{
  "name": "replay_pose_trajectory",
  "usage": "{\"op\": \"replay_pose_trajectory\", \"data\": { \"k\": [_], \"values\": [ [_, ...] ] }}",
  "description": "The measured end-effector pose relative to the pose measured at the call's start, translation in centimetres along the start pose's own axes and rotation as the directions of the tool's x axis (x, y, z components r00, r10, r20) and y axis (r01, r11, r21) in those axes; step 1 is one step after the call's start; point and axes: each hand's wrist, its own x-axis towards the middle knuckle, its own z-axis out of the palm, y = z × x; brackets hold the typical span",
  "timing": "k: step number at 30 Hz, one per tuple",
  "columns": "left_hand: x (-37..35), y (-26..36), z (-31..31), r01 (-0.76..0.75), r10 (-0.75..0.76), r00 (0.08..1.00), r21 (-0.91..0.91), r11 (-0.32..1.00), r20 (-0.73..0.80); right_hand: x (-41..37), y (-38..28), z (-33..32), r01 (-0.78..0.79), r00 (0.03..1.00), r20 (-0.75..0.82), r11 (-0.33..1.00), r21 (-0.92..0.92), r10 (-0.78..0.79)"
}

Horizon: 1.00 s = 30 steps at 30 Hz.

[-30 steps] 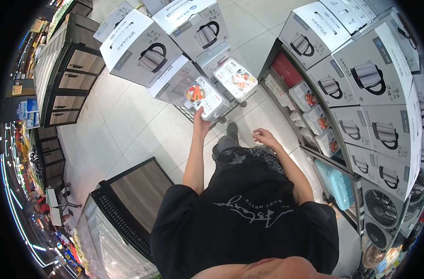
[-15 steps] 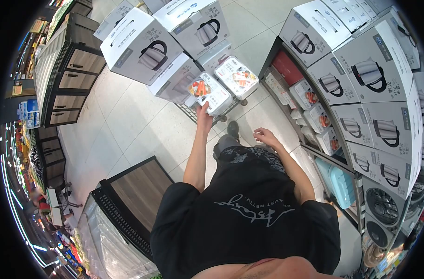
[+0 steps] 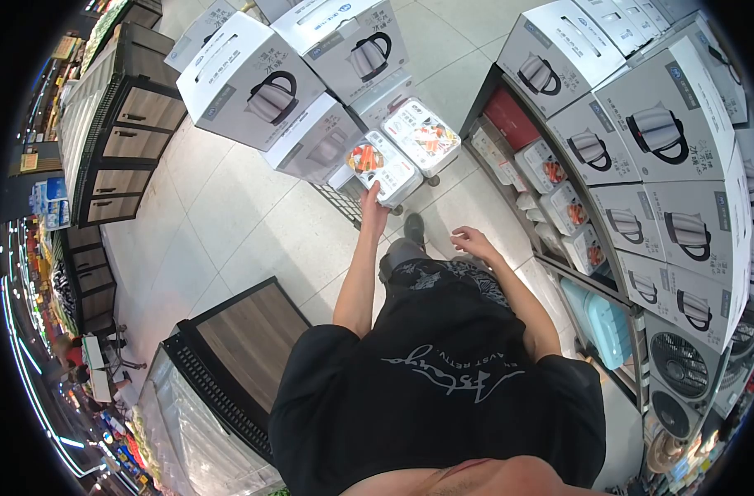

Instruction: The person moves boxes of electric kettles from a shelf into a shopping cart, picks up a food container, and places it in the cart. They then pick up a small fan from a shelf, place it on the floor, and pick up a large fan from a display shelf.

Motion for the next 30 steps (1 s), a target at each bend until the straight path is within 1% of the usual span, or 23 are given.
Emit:
{"op": "replay_pose_trajectory", "data": {
  "k": [2,5,8,11,14,17,20,23,26,29,30],
  "values": [
    [0.2,0.2,-0.1,0.024,-0.024,1.0,0.027,0.999,-0.004,0.2,0.4,0.1,0.012,1.0,-0.025,1.0,0.016,-0.012],
    [0.0,0.7,0.1,0.07,-0.064,0.995,0.069,0.995,-0.077,0.3,0.4,0.1,0.008,1.0,-0.027,0.999,0.034,-0.007],
    [0.0,0.4,0.0,0.053,-0.046,0.993,0.063,0.997,-0.111,0.0,-0.3,0.1,0.005,0.999,-0.032,1.0,0.03,-0.004],
    [-0.1,0.5,0.2,0.049,-0.045,0.995,0.034,0.998,-0.094,0.1,-0.5,0.2,0.012,0.999,-0.033,0.998,0.061,-0.01],
    [0.5,0.3,-0.7,0.094,-0.091,0.992,0.027,0.995,-0.092,0.3,-0.9,0.4,0.013,0.999,-0.032,0.999,0.046,-0.012],
    [0.7,0.7,-1.1,0.118,-0.116,0.992,0.032,0.993,-0.049,0.7,-0.5,0.7,0.015,0.999,-0.049,1.0,0.02,-0.014],
    [0.4,1.1,-0.3,0.161,-0.157,0.986,0.071,0.984,-0.053,0.7,-0.5,0.7,0.01,0.998,-0.06,1.0,0.007,-0.01],
    [0.5,1.4,-0.5,0.179,-0.18,0.984,0.09,0.98,0.004,0.5,-1.0,0.6,-0.02,0.999,-0.034,0.999,-0.026,0.019],
    [0.4,1.6,-0.2,0.191,-0.19,0.982,0.06,0.98,-0.024,0.5,-1.0,0.6,-0.016,0.999,-0.043,1.0,-0.025,0.015],
    [0.6,1.5,-1.1,0.15,-0.154,0.987,0.068,0.986,0.047,0.7,-0.8,0.8,-0.001,0.999,-0.045,1.0,0.001,0.001],
    [0.6,1.6,-1.3,0.159,-0.161,0.987,0.069,0.985,0.016,0.9,-0.6,1.0,-0.006,0.999,-0.039,1.0,0.012,0.007]
  ]
}}
